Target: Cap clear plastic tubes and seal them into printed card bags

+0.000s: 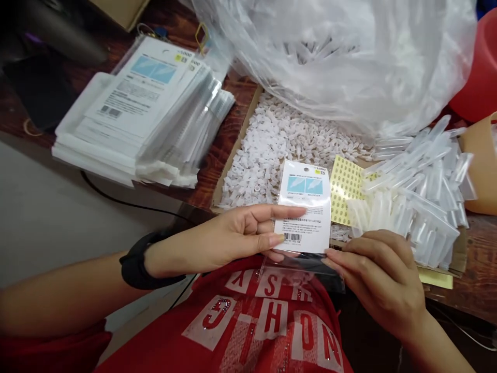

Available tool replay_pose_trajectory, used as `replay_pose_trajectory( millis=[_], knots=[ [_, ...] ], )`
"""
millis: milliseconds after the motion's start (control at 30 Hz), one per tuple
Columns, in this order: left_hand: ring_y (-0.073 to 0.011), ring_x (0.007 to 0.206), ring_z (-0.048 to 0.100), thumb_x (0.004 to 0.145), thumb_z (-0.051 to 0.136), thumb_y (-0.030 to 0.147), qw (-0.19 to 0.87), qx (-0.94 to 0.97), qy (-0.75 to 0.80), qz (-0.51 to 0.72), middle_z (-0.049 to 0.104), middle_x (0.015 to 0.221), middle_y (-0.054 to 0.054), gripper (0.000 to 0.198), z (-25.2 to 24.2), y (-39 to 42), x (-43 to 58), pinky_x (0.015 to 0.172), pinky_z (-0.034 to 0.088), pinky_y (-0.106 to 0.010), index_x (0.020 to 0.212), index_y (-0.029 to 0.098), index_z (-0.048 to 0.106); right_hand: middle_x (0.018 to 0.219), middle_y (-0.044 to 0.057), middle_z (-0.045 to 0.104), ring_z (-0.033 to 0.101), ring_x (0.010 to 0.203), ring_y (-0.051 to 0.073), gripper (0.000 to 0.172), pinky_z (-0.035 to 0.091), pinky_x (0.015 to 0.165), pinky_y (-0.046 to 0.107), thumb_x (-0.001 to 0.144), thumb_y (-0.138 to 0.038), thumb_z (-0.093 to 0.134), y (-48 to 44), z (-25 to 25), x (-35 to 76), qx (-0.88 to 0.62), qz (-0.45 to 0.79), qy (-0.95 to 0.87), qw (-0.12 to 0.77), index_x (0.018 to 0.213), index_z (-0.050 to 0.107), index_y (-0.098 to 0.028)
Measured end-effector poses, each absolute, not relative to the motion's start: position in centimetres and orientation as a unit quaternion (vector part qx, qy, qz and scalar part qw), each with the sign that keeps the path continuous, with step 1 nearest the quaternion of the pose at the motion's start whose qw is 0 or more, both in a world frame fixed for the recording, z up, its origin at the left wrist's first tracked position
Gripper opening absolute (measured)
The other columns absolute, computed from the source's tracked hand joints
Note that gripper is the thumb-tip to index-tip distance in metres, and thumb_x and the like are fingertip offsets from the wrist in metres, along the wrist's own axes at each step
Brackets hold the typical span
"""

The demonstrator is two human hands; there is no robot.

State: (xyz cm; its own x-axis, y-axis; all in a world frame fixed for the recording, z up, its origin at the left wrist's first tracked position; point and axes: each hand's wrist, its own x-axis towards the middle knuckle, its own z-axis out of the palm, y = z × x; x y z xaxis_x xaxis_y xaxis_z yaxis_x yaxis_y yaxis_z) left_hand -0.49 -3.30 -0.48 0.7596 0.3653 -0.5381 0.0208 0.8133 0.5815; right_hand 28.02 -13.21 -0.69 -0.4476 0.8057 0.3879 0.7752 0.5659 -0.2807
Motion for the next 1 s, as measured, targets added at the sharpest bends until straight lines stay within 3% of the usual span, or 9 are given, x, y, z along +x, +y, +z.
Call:
replay_pose_trajectory(
  millis=[100,267,400,467,567,667,900,1000],
  knots=[
    [-0.015,0.1,0.08,0.102,0.069,0.017,0.892,0.298,0.33,0.076,0.084,0.117,-0.003,0.054,-1.2,-3.7,-0.9,0.1,0.058,-0.029,0.154,0.031,0.061,0.098,0.005,0.071,0.066,0.09,0.021,0.021,0.051,0.086,0.039,0.094,-0.011,0.077,-13.6,-0.5,27.2,-0.487,0.062,-0.842,0.224,0.112,0.075,-0.021],
    [-0.0105,0.09,0.073,0.106,0.061,0.014,0.905,0.291,0.304,0.056,0.081,0.115,-0.004,0.056,-2.1,-3.7,-1.3,0.093,0.054,-0.024,0.159,0.029,0.055,0.108,0.005,0.074,0.066,0.101,0.023,0.029,0.051,0.095,0.042,0.09,-0.021,0.086,-13.7,0.2,24.0,-0.467,0.067,-0.855,0.215,0.115,0.069,-0.024],
    [-0.0067,0.061,0.054,0.106,0.059,0.014,0.903,0.324,0.279,0.042,0.067,0.078,0.006,0.058,-2.5,-3.5,-1.7,0.064,0.043,-0.017,0.161,0.031,0.052,0.106,0.006,0.076,0.066,0.102,0.021,0.02,0.051,0.092,0.039,0.095,-0.013,0.078,-12.5,0.4,21.5,-0.428,0.126,-0.868,0.217,0.112,0.069,-0.019],
    [-0.0076,0.058,0.048,0.107,0.061,0.019,0.898,0.346,0.268,0.039,0.057,0.068,0.008,0.058,-2.8,-3.6,-1.9,0.058,0.037,-0.017,0.162,0.032,0.051,0.102,0.006,0.075,0.066,0.098,0.019,0.014,0.051,0.089,0.036,0.097,-0.012,0.075,-11.7,0.3,21.0,-0.443,0.164,-0.855,0.213,0.108,0.068,-0.018],
    [-0.0107,0.08,0.066,0.107,0.055,0.014,0.913,0.322,0.248,0.043,0.071,0.087,0.002,0.06,-3.4,-3.8,-2.0,0.08,0.051,-0.021,0.165,0.029,0.046,0.096,0.003,0.072,0.066,0.091,0.015,0.007,0.05,0.081,0.032,0.1,-0.015,0.071,-11.0,-0.1,20.7,-0.49,0.208,-0.821,0.207,0.103,0.067,-0.019],
    [-0.0144,0.103,0.074,0.104,0.057,0.01,0.925,0.293,0.238,0.052,0.079,0.109,-0.004,0.064,-3.8,-4.0,-2.0,0.099,0.054,-0.03,0.165,0.028,0.046,0.094,0.003,0.071,0.067,0.09,0.014,0.004,0.05,0.079,0.03,0.101,-0.018,0.069,-10.7,-0.3,20.6,-0.514,0.221,-0.806,0.196,0.1,0.067,-0.02],
    [-0.0176,0.115,0.077,0.102,0.062,0.01,0.934,0.266,0.23,0.055,0.079,0.129,-0.008,0.069,-3.9,-4.1,-2.3,0.103,0.056,-0.031,0.166,0.029,0.044,0.094,0.002,0.071,0.067,0.089,0.013,0.005,0.051,0.08,0.027,0.101,-0.019,0.07,-10.6,-0.1,20.4,-0.522,0.218,-0.805,0.181,0.099,0.066,-0.02],
    [-0.0191,0.109,0.078,0.095,0.069,0.01,0.932,0.275,0.229,0.061,0.08,0.126,-0.008,0.074,-3.8,-4.0,-2.4,0.093,0.059,-0.029,0.164,0.028,0.048,0.093,0.002,0.07,0.067,0.089,0.012,0.005,0.05,0.08,0.026,0.101,-0.019,0.07,-10.5,-0.2,20.5,-0.521,0.215,-0.806,0.181,0.098,0.066,-0.02]
  ],
)
